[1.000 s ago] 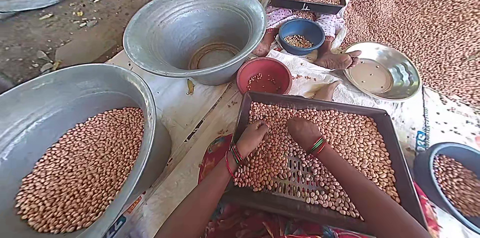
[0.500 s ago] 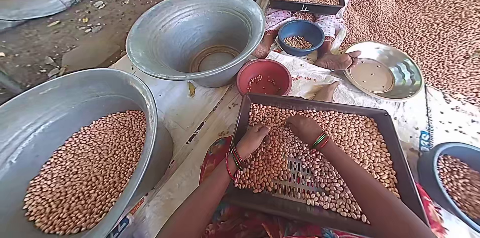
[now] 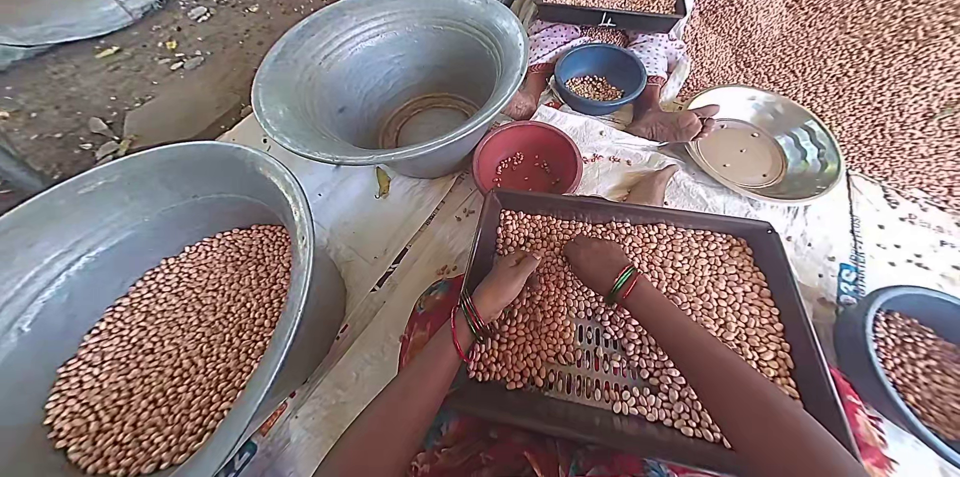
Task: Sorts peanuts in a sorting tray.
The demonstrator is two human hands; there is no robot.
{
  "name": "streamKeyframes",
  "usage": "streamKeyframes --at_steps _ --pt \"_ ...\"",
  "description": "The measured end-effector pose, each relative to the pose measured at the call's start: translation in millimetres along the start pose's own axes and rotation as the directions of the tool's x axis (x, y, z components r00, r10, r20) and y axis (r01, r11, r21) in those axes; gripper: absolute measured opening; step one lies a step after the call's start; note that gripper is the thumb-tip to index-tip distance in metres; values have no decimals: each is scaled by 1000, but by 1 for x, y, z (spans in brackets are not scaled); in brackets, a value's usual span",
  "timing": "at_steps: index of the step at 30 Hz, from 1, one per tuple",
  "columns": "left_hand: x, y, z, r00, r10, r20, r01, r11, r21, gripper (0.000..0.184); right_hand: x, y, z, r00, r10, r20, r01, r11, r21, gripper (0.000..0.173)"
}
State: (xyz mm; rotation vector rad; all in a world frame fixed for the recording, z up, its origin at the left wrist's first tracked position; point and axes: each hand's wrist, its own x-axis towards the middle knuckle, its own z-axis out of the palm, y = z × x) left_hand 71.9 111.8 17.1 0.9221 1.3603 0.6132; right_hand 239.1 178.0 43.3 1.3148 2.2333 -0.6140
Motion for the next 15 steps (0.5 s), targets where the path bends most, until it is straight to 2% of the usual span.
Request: streamKeyframes --at_steps 2,4,5,7,9,11,13,15 --pt "-2 1 2 999 -32 15 32 999 0 38 0 6 -3 999 -13 -45 19 990 142 34" --pt "-3 3 3 995 -91 46 93 995 -43 45 -9 9 -9 976 -109 -189 173 915 366 29" --pt "-2 3 4 989 -130 69 135 988 -80 49 -16 7 -13 953 -180 -244 270 869 415 28" --pt "-1 2 6 975 -201 99 214 965 -152 52 -31 -1 -21 931 -287 -225 355 856 375 31" --pt "-1 3 6 969 -212 126 233 955 -181 53 -37 -6 -24 967 -246 -60 253 948 195 34" --pt "-1 2 6 971 -190 146 215 959 -182 51 -34 -8 -15 989 -103 108 101 995 21 33" --pt "-1 0 6 972 -175 155 201 964 -173 48 -30 -7 0 989 -14 148 20 999 -41 32" --pt "-1 1 6 973 -175 153 198 968 -154 48 -27 -5 4 990 14 140 -9 999 -35 31"
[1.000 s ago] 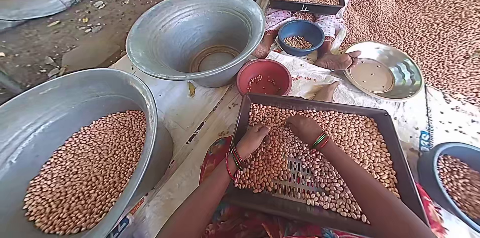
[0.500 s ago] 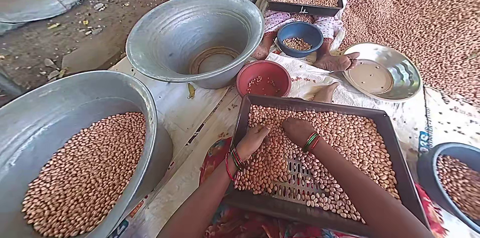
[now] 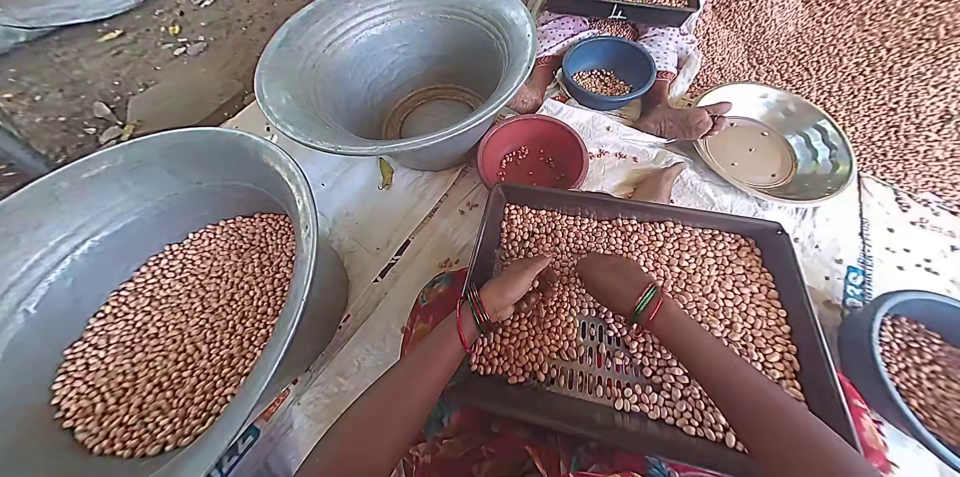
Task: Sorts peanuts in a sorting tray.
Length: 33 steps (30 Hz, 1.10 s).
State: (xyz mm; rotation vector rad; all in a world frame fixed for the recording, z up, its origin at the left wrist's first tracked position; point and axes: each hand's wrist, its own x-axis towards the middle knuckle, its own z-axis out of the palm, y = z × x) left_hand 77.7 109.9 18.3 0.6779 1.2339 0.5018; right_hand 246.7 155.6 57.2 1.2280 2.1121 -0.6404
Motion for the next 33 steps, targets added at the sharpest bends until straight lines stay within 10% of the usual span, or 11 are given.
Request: streamKeyframes --at_steps 7,15,23,26,29,31,33 --pt "-1 -1 2 993 114 -13 -106 954 282 41 1 2 3 1000 -17 1 17 999 -27 30" --pt "1 8 51 979 66 191 -202 373 906 40 3 18 23 972 -78 -220 91 995 47 31" --pt "-1 10 71 995 5 101 -100 167 981 36 1 39 29 944 -68 -324 175 933 313 30" --pt "1 6 70 994 30 101 -105 202 974 37 -1 43 29 895 -39 -443 257 858 444 27" --pt "10 8 51 981 164 108 -184 579 794 37 -9 40 25 767 81 -637 314 818 482 26" --pt "15 5 40 951 310 26 -300 892 339 22 -15 31 20 602 89 -794 434 798 418 23" --pt "14 8 32 957 283 62 -263 938 -227 29 -26 19 9 578 -21 -816 553 746 372 27"
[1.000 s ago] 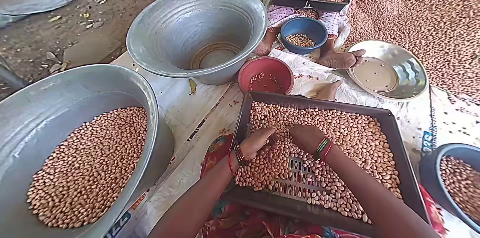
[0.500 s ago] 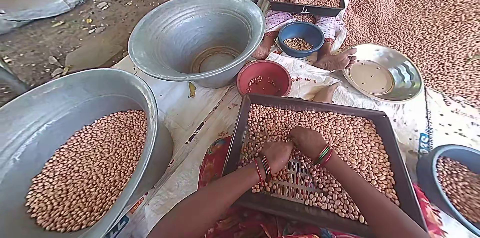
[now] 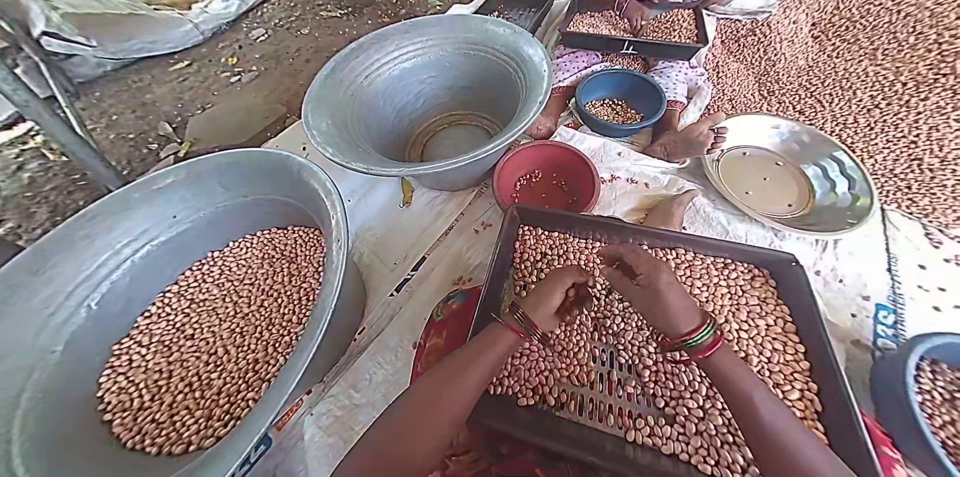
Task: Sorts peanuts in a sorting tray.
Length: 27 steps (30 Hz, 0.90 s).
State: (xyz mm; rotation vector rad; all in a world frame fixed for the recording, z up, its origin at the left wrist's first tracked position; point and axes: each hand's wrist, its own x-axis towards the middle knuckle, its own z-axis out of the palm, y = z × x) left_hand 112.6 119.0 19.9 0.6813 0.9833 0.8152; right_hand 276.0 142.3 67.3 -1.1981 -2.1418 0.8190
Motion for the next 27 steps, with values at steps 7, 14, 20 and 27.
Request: streamKeyframes --at_steps 7,14,20,27 --pt "-7 34 -17 950 14 -311 -69 983 -169 42 38 10 -13 927 316 200 -233 907 -350 40" --pt "-4 26 -39 903 174 -393 -244 960 -136 31 -47 -44 92 742 286 606 -19 913 -407 43" --pt "-4 25 -44 891 231 -390 -294 950 -109 16 16 -9 45 915 209 344 -113 954 -278 37" --pt "-3 23 -43 888 271 -372 -289 957 8 20 42 -5 76 854 401 333 -233 865 -444 40"
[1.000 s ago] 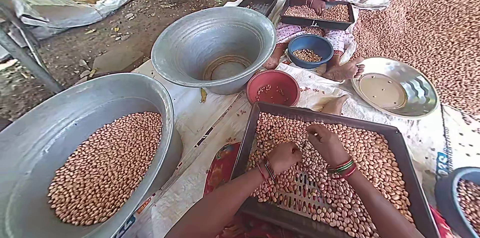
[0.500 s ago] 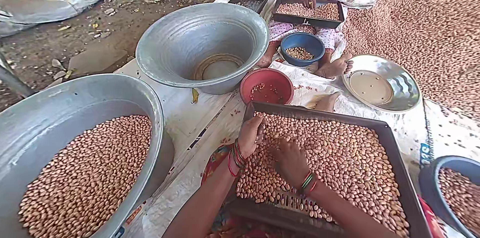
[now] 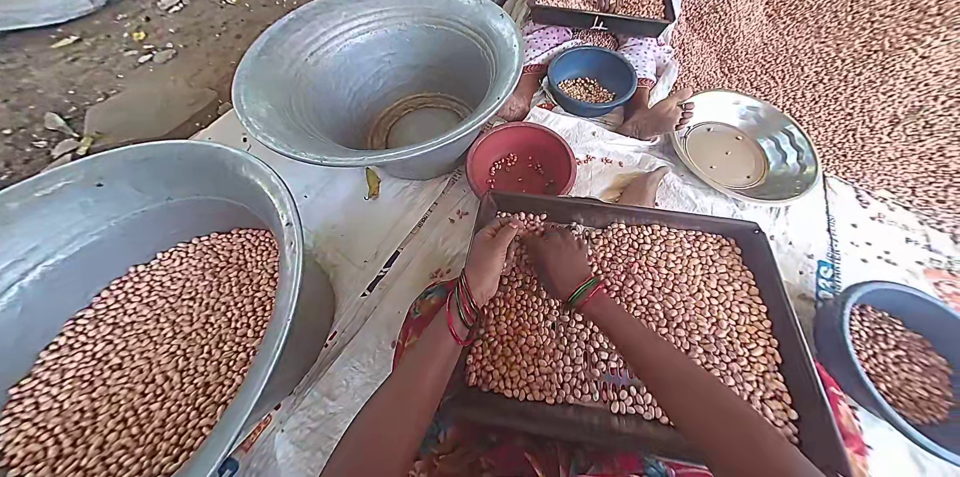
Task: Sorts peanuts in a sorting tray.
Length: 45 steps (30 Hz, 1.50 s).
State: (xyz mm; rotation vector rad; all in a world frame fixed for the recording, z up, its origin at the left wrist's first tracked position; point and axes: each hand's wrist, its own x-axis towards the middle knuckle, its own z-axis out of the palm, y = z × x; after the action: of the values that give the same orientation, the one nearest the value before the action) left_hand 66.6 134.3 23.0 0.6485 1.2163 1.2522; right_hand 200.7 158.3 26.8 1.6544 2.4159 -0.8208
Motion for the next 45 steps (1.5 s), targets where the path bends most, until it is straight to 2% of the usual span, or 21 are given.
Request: streamKeyframes --at_steps 2,4,7,8,10,11,14,16,18,20,23,25,26,27,28,34,36,38,40,43,45 --pt "1 -3 -1 1000 15 -2 -15 999 40 19 -32 -22 41 972 -232 16 232 973 8 37" --pt "1 -4 -3 999 33 -4 -33 996 88 19 -70 -29 61 894 -440 82 431 896 107 34" --pt "0 -7 -5 999 41 22 -44 988 149 19 -112 2 36 765 -580 279 528 813 245 35" --pt "0 -8 -5 999 33 29 -38 986 160 20 -123 21 22 748 -546 377 496 837 230 33" --pt "2 -7 -6 999 25 36 -31 984 174 21 -141 55 -11 673 -311 671 322 940 112 31" --pt "2 -7 -6 999 23 37 -29 984 177 21 -151 73 -19 647 -186 739 235 971 38 30" --pt "2 -6 -4 999 23 43 -31 982 189 21 -176 114 -28 659 53 750 65 990 -127 29" --pt "3 -6 -3 999 23 43 -31 978 206 21 -172 121 -26 638 84 766 47 988 -148 32" --pt "4 -6 -1 999 7 41 -16 972 236 21 -154 107 -24 612 93 786 108 974 -199 34" --pt "4 -7 -1 999 0 35 -9 964 264 21 -127 82 -25 648 76 758 153 962 -227 33" --pt "1 -7 -1 1000 -7 14 2 956 293 21 -82 49 -29 786 -4 618 185 956 -229 38" --pt "-1 -6 -2 1000 -8 11 4 956 295 22 -64 40 -18 911 -217 350 269 957 -106 40" --pt "0 -7 -3 1000 -2 15 -3 955 297 22 -57 41 -2 920 -370 127 378 925 -41 35" --pt "0 -8 -4 1000 7 21 -13 954 299 22 -49 38 13 878 -476 -53 476 879 -25 28" --pt "1 -8 -5 1000 15 26 -22 953 302 21 -45 33 23 844 -520 -133 521 853 -25 24" --pt "2 -6 -4 998 27 49 -41 947 319 21 -43 3 54 858 -495 -135 464 861 -210 18" --pt "1 -5 -3 998 24 57 -40 954 298 20 -48 -12 47 923 -385 11 377 896 -233 22" --pt "0 -4 -3 998 6 60 -23 956 291 20 -48 -21 43 948 -299 110 318 916 -247 26" --pt "1 -4 -3 998 1 62 -19 958 287 20 -47 -19 49 943 -329 44 330 913 -240 24" --pt "1 -6 -4 997 11 74 -31 960 279 20 -44 -5 64 879 -435 -196 392 893 -222 18" --pt "1 -6 -5 997 17 79 -37 964 263 19 -42 0 60 872 -411 -265 372 909 -186 17"
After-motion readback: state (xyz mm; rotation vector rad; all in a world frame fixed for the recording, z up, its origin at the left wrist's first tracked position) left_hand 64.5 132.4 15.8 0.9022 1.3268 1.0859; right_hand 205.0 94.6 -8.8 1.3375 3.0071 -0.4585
